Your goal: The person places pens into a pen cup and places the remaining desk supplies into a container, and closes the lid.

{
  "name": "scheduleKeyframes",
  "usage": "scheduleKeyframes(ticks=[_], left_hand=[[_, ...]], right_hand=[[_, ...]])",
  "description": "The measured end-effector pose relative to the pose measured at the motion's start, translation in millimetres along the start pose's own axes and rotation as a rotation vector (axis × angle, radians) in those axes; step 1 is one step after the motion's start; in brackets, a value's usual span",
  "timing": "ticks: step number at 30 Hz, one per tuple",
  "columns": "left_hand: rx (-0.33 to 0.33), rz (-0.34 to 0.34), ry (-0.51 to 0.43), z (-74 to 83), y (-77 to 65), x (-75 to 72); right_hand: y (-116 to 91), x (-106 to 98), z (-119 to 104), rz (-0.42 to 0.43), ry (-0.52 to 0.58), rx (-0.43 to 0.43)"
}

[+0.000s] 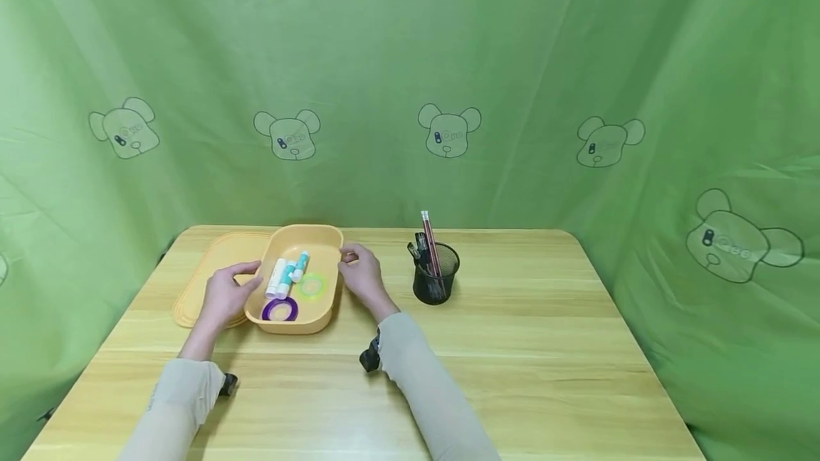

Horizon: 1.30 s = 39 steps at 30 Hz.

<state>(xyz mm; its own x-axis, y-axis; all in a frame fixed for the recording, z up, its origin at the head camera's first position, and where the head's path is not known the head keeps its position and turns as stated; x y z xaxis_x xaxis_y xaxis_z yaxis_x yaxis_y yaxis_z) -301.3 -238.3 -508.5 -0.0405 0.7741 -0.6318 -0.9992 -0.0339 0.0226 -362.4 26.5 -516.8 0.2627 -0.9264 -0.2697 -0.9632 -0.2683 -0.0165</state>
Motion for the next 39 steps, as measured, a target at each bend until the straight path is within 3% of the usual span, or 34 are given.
scheduleKeyframes(ticks=[7, 26, 32, 39], left_hand=[[-0.006, -0.002, -0.002, -0.8, 0.6, 0.7], [0.015, 0.015, 0.021, -5.7, 0.5, -2.0], [0.011, 0.030, -0.043, -13.9, 0.4, -15.5], [0.018, 0.120, 0.084, -41.1, 0.2, -46.3]], right_hand=[[0, 0, 6, -0.049, 0.125, 0.034], [1, 2, 8, -0.055, 0.146, 0.028], [0, 3, 11, -0.048, 0.166, 0.053], [-2, 2, 3, -0.063, 0.196, 0.046]])
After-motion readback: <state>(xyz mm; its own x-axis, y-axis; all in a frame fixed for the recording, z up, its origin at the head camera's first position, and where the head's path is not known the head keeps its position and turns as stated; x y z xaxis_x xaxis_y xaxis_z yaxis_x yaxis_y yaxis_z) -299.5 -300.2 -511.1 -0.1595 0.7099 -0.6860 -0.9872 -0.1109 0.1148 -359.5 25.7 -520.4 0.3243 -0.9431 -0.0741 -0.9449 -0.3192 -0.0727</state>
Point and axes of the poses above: each hand's wrist, its own y-axis towards the middle knuckle, its own x-axis out of the palm, z = x × y, the point moved 2 cm from there along y, towards the middle knuckle, and after that the axes turned 10 degrees about -z, right-handed, at the moved point
